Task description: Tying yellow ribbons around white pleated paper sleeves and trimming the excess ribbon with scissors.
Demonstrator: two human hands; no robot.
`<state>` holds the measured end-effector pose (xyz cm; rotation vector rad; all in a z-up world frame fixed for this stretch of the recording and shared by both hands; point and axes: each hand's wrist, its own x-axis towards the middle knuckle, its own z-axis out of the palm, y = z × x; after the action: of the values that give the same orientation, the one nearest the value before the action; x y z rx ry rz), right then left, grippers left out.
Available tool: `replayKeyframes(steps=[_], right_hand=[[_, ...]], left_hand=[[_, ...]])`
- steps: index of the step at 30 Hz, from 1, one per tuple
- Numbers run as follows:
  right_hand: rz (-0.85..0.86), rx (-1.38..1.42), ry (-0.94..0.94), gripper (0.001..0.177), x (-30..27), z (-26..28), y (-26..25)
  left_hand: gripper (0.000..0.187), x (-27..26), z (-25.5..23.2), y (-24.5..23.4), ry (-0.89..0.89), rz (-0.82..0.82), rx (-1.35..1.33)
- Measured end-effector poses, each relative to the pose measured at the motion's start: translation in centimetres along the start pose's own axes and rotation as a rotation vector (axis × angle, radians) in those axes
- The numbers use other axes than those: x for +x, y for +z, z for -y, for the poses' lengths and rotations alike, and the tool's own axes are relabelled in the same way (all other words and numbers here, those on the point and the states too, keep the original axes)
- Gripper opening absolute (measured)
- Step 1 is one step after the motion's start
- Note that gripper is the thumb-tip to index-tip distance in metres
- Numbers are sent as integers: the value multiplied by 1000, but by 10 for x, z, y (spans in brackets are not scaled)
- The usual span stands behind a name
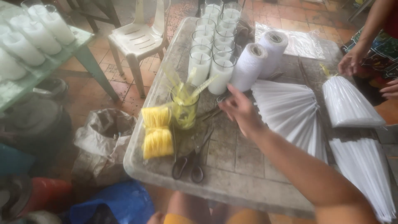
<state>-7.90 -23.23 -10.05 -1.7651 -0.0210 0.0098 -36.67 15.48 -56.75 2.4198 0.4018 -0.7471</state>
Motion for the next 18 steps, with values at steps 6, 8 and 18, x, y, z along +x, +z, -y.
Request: replayKeyframes(steps=[6, 8, 18], right_hand=[[-89, 230, -51, 45, 54, 59, 41], [-182, 221, -126, 23, 38, 88, 29], [-384, -21, -720, 6, -173, 104, -64]], left_hand=[[33, -82, -69, -104, 12, -157, -99], [30, -138, -130, -175, 64, -252, -158], [29, -157, -332, -224, 1144, -754, 308]])
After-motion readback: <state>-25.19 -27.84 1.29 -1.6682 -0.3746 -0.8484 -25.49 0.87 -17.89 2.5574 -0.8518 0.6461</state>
